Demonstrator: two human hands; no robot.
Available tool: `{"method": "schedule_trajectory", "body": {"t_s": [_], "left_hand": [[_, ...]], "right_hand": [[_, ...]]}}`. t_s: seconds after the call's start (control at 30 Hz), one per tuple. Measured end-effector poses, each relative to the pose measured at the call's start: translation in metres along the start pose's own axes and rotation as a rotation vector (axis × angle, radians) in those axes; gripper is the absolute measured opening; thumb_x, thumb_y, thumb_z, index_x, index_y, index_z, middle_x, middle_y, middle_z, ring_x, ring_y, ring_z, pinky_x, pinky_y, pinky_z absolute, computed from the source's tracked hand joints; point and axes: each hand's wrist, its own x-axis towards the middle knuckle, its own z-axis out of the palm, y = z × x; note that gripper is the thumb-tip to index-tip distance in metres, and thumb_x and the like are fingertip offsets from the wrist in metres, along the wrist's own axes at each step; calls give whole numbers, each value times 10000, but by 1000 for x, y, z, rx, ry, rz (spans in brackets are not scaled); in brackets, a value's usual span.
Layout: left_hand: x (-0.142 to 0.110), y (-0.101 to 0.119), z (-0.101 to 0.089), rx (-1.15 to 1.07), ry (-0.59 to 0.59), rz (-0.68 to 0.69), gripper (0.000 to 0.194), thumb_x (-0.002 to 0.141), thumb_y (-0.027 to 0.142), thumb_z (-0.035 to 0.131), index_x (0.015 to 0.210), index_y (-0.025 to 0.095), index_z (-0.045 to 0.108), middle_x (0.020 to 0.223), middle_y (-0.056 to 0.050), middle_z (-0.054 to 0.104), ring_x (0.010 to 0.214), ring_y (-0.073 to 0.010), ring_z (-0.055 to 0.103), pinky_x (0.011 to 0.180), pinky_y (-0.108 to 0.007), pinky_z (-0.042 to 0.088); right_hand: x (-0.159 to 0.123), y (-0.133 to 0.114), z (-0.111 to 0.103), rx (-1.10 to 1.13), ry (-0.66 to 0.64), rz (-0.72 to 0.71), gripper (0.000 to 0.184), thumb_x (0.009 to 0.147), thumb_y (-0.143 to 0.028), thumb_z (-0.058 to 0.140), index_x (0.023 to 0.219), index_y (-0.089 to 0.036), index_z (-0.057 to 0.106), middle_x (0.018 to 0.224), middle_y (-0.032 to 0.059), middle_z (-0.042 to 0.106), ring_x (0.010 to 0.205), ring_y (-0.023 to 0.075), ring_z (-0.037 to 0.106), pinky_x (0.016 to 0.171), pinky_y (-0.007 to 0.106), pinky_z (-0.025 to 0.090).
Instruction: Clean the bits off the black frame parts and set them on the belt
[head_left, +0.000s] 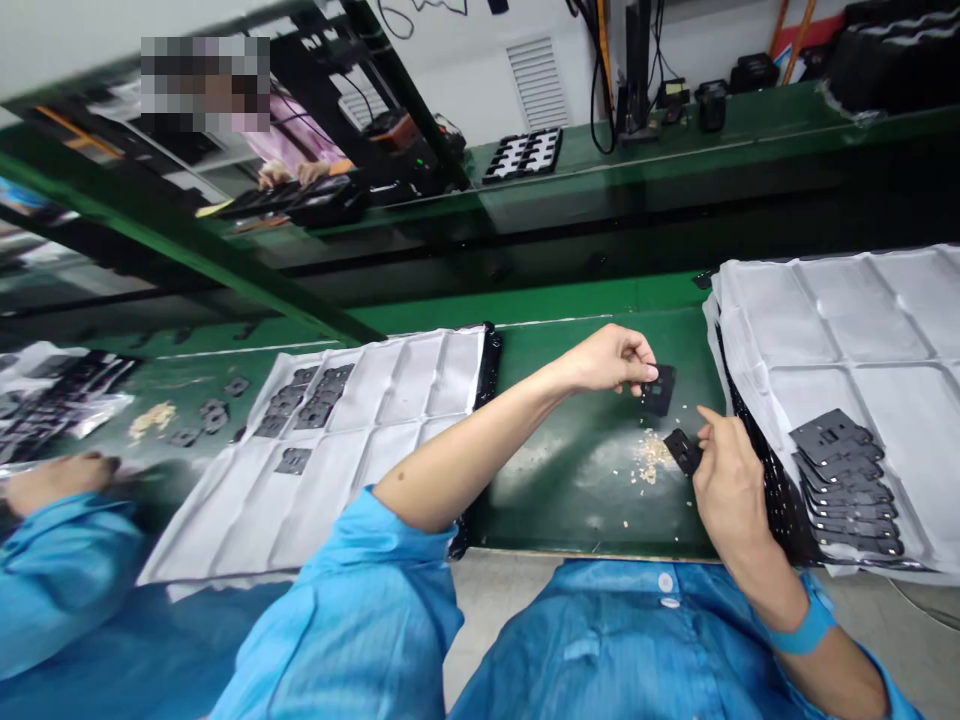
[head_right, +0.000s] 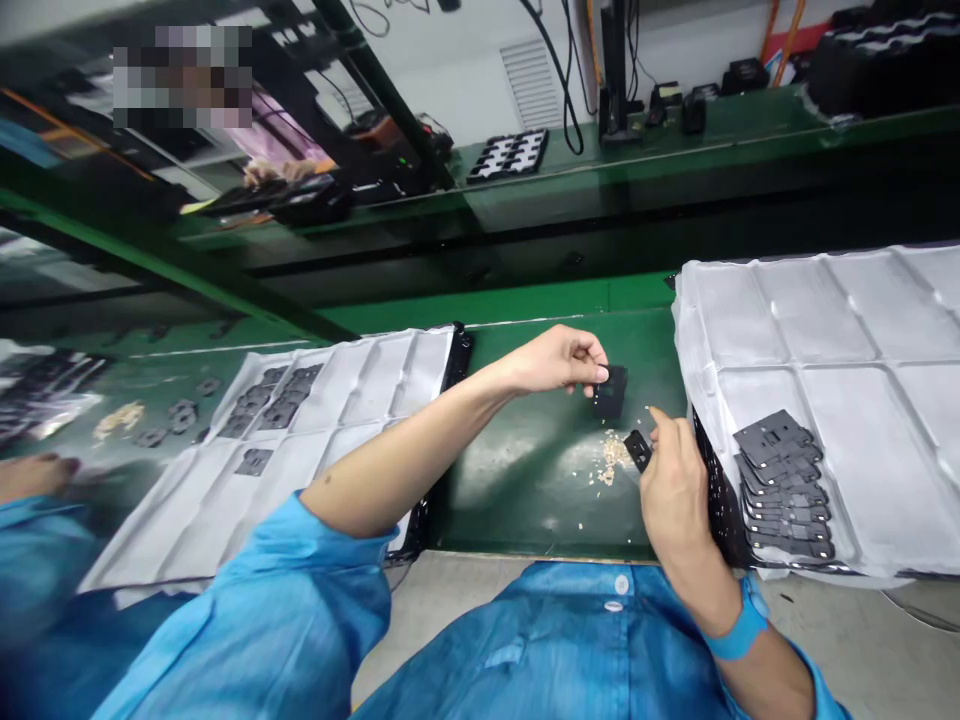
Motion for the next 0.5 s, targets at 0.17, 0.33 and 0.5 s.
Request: {"method": "schedule_trajectory", "body": {"t_s": [0.17,0.33,0.5], "left_hand": [[-12,22,24,122,228,550,140,902,228,828,823,151,742,972,-79,795,872,-143,723,814,-264,578],[13,36,76,389,19,905,226,1087,259,585,986,184,774,1229,-124,785,1123,-183,737,973,-312,589],[44,38,109,617,-223,920,281,1104,183,462,1029,162,731,1284,-137,743,1082,-189,717,904,-298,580]], "right_hand": [[-15,-5,7,-234,-127,12,382,1101,-245,509,1445,-109,605,1259,240,668,1107,386,655,932,552,589],[-27,-5,28,-413,-275,136,441,1005,-15,476,1388,-60,690,1264,290,714,1093,407,695,1003,608,578],[-24,0,45,-419,-277,145,454,958,38,495,1345,20,731,1278,344,729,1133,422,733,1033,579,594]]}}
